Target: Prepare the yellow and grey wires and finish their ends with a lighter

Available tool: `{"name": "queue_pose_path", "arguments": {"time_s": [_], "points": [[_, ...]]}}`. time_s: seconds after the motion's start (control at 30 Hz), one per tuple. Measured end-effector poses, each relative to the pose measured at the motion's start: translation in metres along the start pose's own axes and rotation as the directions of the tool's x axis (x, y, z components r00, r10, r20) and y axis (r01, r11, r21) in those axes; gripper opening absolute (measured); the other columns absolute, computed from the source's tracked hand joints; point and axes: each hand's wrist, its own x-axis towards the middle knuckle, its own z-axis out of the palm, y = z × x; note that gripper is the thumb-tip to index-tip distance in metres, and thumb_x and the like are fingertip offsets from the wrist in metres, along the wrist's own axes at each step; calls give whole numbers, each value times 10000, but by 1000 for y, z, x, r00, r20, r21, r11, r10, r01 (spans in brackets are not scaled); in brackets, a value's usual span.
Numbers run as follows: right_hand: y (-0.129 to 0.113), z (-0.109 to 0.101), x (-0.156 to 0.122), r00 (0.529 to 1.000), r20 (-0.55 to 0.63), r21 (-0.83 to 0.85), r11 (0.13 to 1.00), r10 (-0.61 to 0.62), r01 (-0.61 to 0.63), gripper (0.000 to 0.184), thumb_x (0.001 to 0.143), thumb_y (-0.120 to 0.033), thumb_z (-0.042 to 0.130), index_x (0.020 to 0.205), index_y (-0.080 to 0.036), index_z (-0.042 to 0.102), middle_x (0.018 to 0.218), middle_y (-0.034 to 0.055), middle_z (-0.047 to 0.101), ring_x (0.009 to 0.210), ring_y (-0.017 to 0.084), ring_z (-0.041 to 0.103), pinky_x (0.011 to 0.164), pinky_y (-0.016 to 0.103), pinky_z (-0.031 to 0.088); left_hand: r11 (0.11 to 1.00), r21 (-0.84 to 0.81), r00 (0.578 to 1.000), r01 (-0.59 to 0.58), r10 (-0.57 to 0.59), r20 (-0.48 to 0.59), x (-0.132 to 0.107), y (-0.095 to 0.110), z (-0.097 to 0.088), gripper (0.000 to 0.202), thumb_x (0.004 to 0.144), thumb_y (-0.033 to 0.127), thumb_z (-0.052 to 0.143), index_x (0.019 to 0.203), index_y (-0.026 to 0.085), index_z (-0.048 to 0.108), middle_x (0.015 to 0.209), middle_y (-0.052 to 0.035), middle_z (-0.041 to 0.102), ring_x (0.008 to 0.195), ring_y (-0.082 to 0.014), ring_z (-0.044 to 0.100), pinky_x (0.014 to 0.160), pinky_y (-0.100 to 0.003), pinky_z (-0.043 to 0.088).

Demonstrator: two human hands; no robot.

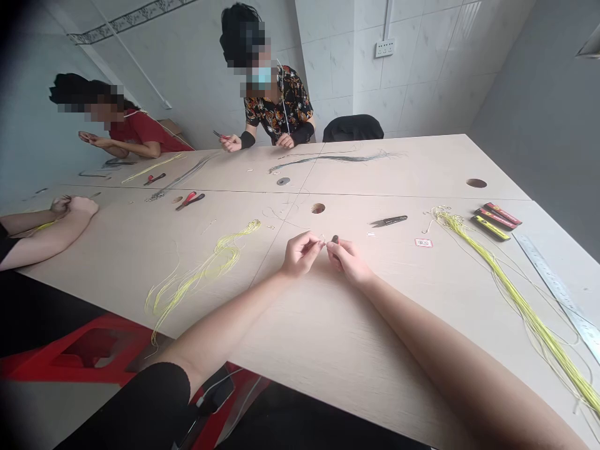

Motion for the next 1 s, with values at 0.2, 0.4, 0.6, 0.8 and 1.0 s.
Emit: {"name": "queue_pose_path", "arguments": {"time_s": [0.2,0.4,0.6,0.8,1.0], "points": [[1,0,0,984,-179,46,999,-15,24,256,713,-390,651,740,-185,501,469,-92,265,408,47,220,413,215,183,998,-6,997,69,-69,22,1,0,0,332,851,396,541,627,160,478,547,48,389,498,-64,323,485,-216,276],[5,-2,1,964,-255,-43,997,-73,65,291,711,-434,665,798,-178,557,516,-75,337,420,45,255,427,226,217,994,-12,993,109,-108,43,2,0,1,326,833,382,551,608,158,476,540,40,420,493,-65,341,472,-211,278],[5,-2,0,964,-240,-91,992,-112,92,293,705,-417,677,845,-173,593,488,-84,308,428,55,272,430,222,205,992,-2,990,126,-125,58,2,1,1,315,810,363,566,587,158,478,525,40,423,489,-67,341,471,-211,284],[6,-3,0,961,-257,-86,993,-100,81,303,711,-441,675,819,-171,590,504,-74,327,424,51,267,422,225,196,989,-6,987,148,-147,71,2,0,1,281,798,313,558,578,157,477,522,38,423,489,-68,343,470,-213,280],[3,-2,0,961,-260,-104,992,-91,66,334,699,-478,682,778,-171,577,516,-60,358,440,55,276,427,226,205,989,12,986,150,-151,70,2,1,1,273,776,296,573,566,161,463,513,44,411,483,-65,335,469,-212,281]]}}
